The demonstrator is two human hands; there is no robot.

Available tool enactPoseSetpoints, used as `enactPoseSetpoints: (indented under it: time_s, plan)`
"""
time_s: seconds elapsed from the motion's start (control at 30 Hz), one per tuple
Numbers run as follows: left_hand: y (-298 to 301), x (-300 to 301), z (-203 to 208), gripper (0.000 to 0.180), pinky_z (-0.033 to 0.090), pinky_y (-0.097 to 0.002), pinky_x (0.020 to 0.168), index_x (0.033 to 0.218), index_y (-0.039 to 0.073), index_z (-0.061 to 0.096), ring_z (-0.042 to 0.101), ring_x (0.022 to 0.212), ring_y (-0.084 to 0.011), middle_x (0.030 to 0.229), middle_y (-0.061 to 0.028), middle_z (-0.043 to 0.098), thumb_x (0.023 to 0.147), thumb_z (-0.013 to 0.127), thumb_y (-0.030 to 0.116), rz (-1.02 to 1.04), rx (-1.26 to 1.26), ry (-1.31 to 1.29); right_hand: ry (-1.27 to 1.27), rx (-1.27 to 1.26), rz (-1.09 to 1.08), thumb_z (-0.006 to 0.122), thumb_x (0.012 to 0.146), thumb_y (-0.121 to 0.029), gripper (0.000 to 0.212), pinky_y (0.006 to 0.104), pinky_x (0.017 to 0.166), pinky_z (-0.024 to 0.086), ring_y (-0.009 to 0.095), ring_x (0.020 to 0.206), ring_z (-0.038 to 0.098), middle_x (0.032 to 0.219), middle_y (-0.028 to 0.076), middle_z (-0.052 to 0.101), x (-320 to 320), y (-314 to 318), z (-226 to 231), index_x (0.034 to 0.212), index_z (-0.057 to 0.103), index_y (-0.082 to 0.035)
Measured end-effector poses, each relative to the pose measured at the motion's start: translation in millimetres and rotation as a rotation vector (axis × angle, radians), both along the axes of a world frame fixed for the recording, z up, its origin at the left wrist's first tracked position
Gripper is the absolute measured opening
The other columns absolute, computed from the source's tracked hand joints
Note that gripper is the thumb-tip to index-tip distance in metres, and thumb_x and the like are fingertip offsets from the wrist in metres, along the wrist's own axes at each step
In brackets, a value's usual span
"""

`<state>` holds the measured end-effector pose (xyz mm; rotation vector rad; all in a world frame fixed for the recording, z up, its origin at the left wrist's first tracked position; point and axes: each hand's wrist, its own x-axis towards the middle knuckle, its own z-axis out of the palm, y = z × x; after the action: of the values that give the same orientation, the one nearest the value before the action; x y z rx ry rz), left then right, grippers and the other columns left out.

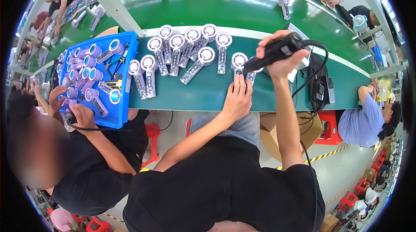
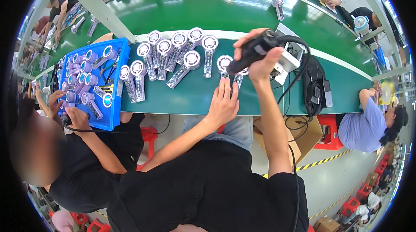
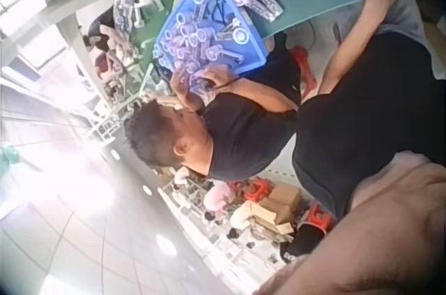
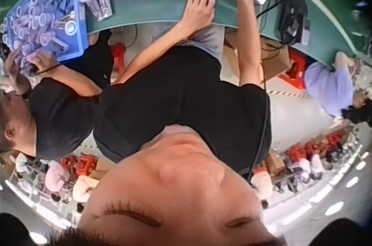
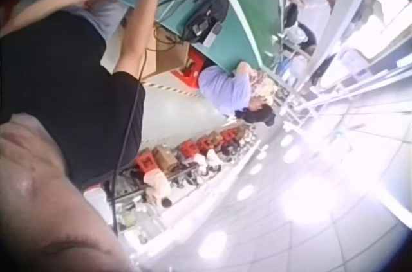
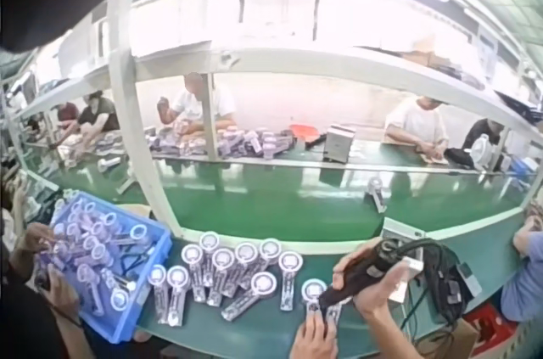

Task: Use an electric screwdriver to assemble electronic fan components on a factory production line.

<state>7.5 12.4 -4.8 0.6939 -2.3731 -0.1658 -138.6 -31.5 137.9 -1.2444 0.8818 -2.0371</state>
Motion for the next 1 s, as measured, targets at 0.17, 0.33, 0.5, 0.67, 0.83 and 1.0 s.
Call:
enactPoseSetpoints:
  time_s: [0.17, 0.33, 0.5, 0.67, 0.83, 1.0]
  plan:
    - [-1, 0, -5, 0.063, 0.043, -0.0508, 0.101, 0.136, -0.009, 0.047, 0.042, 0.133, -0.0501, 0.139, -0.0376, 0.044, 0.083, 0.064, 0.020, 0.002, 0.009, -0.035, 0.136, -0.005, -0.050, 0.046, 0.084, -0.085, 0.091, 0.0266, 0.047, 0.049, 0.017, 0.052, 0.062, 0.074, 0.017, 0.067, 22, -18, -6, 0.097, 0.057, 0.004]
    - [-2, 1, -4, 0.063, 0.043, -0.0507, 0.101, 0.137, -0.009, 0.046, 0.042, 0.133, -0.0496, 0.139, -0.0372, 0.043, 0.083, 0.063, 0.020, 0.001, 0.010, -0.037, 0.172, 0.003, -0.053, 0.045, 0.084, -0.085, 0.091, 0.0255, 0.048, 0.049, 0.015, 0.053, 0.062, 0.074, 0.016, 0.067, 28, -21, -10, 0.096, 0.056, 0.004]
    - [-2, 2, -3, 0.064, 0.044, -0.0512, 0.102, 0.136, -0.009, 0.046, 0.042, 0.135, -0.0478, 0.139, -0.0372, 0.044, 0.081, 0.061, 0.020, 0.002, 0.007, -0.036, 0.167, 0.009, -0.050, 0.046, 0.083, -0.085, 0.091, 0.0253, 0.048, 0.049, 0.015, 0.053, 0.062, 0.074, 0.016, 0.067, 31, -24, -13, 0.096, 0.056, 0.004]
    - [-2, 2, -5, 0.064, 0.043, -0.0519, 0.103, 0.136, -0.009, 0.045, 0.041, 0.135, -0.0479, 0.139, -0.0373, 0.044, 0.080, 0.060, 0.019, 0.006, 0.018, -0.024, 0.184, 0.101, -0.039, 0.049, 0.075, -0.091, 0.097, 0.0243, 0.047, 0.049, 0.014, 0.052, 0.061, 0.071, 0.013, 0.066, 37, -22, -15, 0.090, 0.059, 0.005]
    - [-2, 1, -7, 0.063, 0.043, -0.0520, 0.104, 0.136, -0.009, 0.046, 0.041, 0.136, -0.0481, 0.138, -0.0379, 0.044, 0.080, 0.060, 0.017, -0.005, 0.030, -0.018, 0.132, 0.151, 0.028, 0.063, 0.063, -0.088, 0.099, 0.0296, 0.047, 0.051, 0.020, 0.053, 0.062, 0.069, 0.012, 0.059, 47, -19, -17, 0.093, 0.054, 0.006]
    - [-2, 2, -1, 0.062, 0.042, -0.0519, 0.104, 0.135, -0.010, 0.047, 0.041, 0.135, -0.0498, 0.137, -0.0385, 0.045, 0.080, 0.061, 0.015, -0.044, 0.052, -0.008, 0.098, 0.147, 0.080, 0.068, 0.062, -0.085, 0.099, 0.0301, 0.048, 0.052, 0.020, 0.054, 0.062, 0.070, 0.013, 0.060, 44, -19, -23, 0.095, 0.055, 0.007]
